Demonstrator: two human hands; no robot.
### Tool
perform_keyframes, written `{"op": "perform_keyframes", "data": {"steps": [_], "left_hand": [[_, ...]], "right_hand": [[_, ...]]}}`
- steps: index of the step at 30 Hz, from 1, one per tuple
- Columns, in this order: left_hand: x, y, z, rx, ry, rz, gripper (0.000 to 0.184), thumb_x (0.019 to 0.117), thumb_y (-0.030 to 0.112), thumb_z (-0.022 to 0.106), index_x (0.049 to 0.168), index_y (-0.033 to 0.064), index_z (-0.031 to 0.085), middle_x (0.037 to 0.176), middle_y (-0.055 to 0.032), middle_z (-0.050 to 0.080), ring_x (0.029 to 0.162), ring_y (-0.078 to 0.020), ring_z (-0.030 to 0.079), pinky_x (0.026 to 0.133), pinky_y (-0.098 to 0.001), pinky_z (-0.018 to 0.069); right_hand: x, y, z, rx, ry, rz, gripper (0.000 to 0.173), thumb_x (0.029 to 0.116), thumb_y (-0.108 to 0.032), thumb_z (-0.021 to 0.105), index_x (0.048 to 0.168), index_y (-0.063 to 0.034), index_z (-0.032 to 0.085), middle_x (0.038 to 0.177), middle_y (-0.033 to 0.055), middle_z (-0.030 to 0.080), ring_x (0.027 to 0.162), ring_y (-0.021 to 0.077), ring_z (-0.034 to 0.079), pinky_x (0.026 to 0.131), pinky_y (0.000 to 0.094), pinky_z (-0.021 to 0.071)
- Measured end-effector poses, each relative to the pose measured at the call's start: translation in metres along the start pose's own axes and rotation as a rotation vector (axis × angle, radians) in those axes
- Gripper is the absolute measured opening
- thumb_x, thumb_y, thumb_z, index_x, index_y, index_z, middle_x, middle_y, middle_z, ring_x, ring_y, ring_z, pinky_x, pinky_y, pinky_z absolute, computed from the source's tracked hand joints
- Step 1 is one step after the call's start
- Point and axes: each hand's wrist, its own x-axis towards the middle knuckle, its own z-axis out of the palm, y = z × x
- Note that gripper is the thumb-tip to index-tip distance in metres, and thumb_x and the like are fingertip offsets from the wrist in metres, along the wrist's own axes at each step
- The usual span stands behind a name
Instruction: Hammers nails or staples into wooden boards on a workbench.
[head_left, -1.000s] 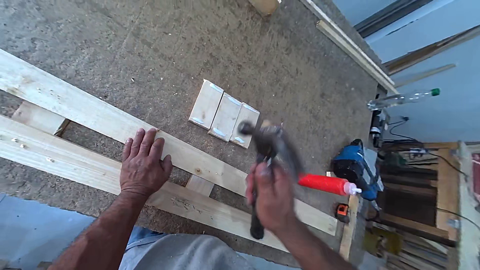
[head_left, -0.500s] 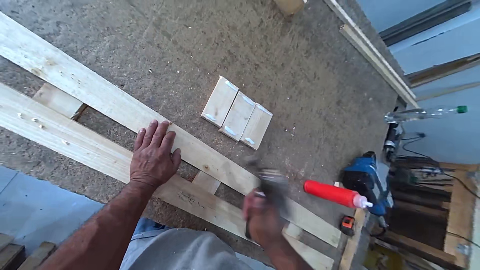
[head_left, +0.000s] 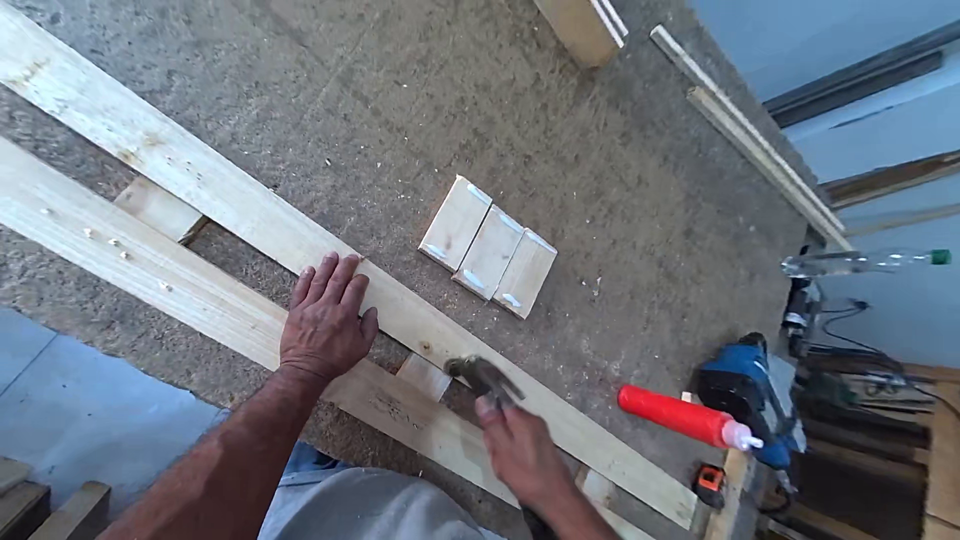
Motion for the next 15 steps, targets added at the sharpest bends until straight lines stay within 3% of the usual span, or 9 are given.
{"op": "perform_keyframes", "data": {"steps": [2, 5, 7, 9, 10, 11, 15], "left_hand": [[-0.004, 0.001, 0.0, -0.007, -0.017, 0.001, 0.051, 0.0968, 0.047, 0.048, 0.132, 0.0144, 0.065, 0.161, -0.0033, 0.045, 0.153, -0.0284, 0.034, 0.124, -0.0536, 0.0264], [-0.002, 0.002, 0.0, -0.009, -0.002, -0.002, 0.05, 0.0967, 0.046, 0.049, 0.132, 0.014, 0.065, 0.161, -0.004, 0.044, 0.153, -0.0282, 0.034, 0.124, -0.053, 0.0265], [-0.003, 0.001, -0.001, -0.004, 0.001, 0.003, 0.051, 0.0966, 0.046, 0.049, 0.133, 0.0144, 0.065, 0.161, -0.0032, 0.044, 0.153, -0.027, 0.034, 0.125, -0.0521, 0.0267], [-0.003, 0.0, -0.001, -0.001, 0.006, 0.002, 0.05, 0.0964, 0.046, 0.049, 0.132, 0.0148, 0.066, 0.161, -0.0023, 0.045, 0.153, -0.0262, 0.035, 0.124, -0.0515, 0.0275], [-0.002, 0.0, -0.001, 0.0, 0.008, 0.004, 0.05, 0.0964, 0.046, 0.049, 0.131, 0.0147, 0.066, 0.16, -0.0025, 0.046, 0.152, -0.0264, 0.035, 0.124, -0.0515, 0.0281], [0.0, -0.001, 0.0, 0.002, 0.014, 0.004, 0.049, 0.0964, 0.046, 0.049, 0.13, 0.0146, 0.066, 0.16, -0.0028, 0.046, 0.152, -0.0267, 0.036, 0.124, -0.0517, 0.0285], [-0.003, 0.0, -0.001, -0.001, 0.007, -0.007, 0.05, 0.0962, 0.045, 0.049, 0.131, 0.0141, 0.066, 0.16, -0.0034, 0.046, 0.152, -0.0267, 0.035, 0.125, -0.0516, 0.0274]], "right_hand": [[-0.01, -0.021, -0.02, 0.145, 0.16, -0.188, 0.056, 0.1064, -0.052, 0.041, 0.115, -0.0041, 0.067, 0.069, 0.0008, 0.063, 0.055, 0.0151, 0.062, 0.051, 0.0377, 0.0568], [-0.006, -0.047, -0.018, 0.478, 0.379, -0.556, 0.057, 0.1053, -0.061, 0.039, 0.094, -0.0108, 0.062, 0.063, -0.0033, 0.059, 0.05, 0.01, 0.059, 0.046, 0.0308, 0.0545], [0.005, -0.018, 0.014, 0.408, 0.331, -0.502, 0.061, 0.1063, -0.061, 0.035, 0.095, -0.008, 0.063, 0.063, -0.0011, 0.059, 0.053, 0.0118, 0.06, 0.05, 0.0338, 0.0552], [0.015, 0.006, 0.024, 0.123, 0.107, -0.194, 0.06, 0.1066, -0.053, 0.035, 0.113, -0.0028, 0.068, 0.072, 0.005, 0.064, 0.062, 0.0193, 0.064, 0.061, 0.043, 0.0572], [0.017, 0.005, 0.019, 0.064, 0.046, -0.097, 0.058, 0.1067, -0.052, 0.035, 0.112, -0.0037, 0.067, 0.072, 0.0054, 0.062, 0.063, 0.0202, 0.063, 0.062, 0.044, 0.0566], [0.017, -0.001, 0.01, 0.054, 0.059, -0.09, 0.058, 0.1067, -0.053, 0.037, 0.109, -0.0042, 0.068, 0.071, 0.0044, 0.062, 0.061, 0.019, 0.063, 0.059, 0.0427, 0.0573], [0.005, -0.009, 0.008, 0.33, 0.348, -0.427, 0.063, 0.1048, -0.062, 0.039, 0.099, -0.0041, 0.064, 0.066, -0.0016, 0.059, 0.052, 0.0091, 0.058, 0.048, 0.0312, 0.0547]]}}
